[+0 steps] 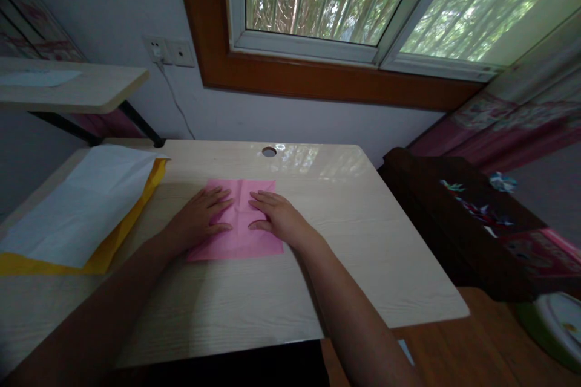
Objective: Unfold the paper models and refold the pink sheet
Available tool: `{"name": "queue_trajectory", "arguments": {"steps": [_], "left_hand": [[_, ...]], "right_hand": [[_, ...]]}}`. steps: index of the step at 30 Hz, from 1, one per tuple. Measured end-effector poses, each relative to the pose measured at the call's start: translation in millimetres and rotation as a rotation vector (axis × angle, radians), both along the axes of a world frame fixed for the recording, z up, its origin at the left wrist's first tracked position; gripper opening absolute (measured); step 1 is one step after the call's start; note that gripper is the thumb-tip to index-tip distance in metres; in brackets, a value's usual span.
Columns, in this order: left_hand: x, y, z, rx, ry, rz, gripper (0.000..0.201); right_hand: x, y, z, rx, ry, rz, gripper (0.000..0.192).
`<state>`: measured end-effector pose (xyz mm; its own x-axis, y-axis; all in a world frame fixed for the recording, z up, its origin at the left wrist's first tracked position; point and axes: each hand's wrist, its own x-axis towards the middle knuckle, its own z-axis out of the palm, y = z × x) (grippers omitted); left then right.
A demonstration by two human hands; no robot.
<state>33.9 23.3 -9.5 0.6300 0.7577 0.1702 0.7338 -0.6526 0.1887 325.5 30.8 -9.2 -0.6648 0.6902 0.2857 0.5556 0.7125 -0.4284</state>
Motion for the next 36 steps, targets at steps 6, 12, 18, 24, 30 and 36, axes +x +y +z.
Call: {"name": "queue_trajectory", "arguments": {"steps": [6, 12, 18, 24, 30, 36], "left_hand": [[-1.0, 0.3, 0.0, 0.007, 0.025, 0.033, 0.071], [-3.6, -1.6, 2.3, 0.001, 0.088, 0.078, 0.073], [-3.5, -5.0, 4.5, 0.008, 0.114, 0.085, 0.064], [-1.2, -4.2, 4.8, 0.013, 0.116, 0.069, 0.061], [3.5, -5.3, 4.2, 0.007, 0.124, 0.015, 0.067], [2.4, -6.8, 3.3, 0.007, 0.106, 0.013, 0.067]], "right_hand": [[0.0, -0.7, 6.5, 0.023, -0.04, -0.034, 0.068], [1.2, -5.5, 11.1, 0.077, -0.144, -0.073, 0.072], [-8.0, -14.4, 15.6, 0.138, -0.217, -0.066, 0.054], [-17.2, -19.0, 9.2, 0.121, -0.257, -0.055, 0.071], [-21.6, -27.1, 4.1, 0.116, -0.31, -0.112, 0.079], [-21.5, -26.1, 7.4, 0.111, -0.272, -0.085, 0.08]]}}
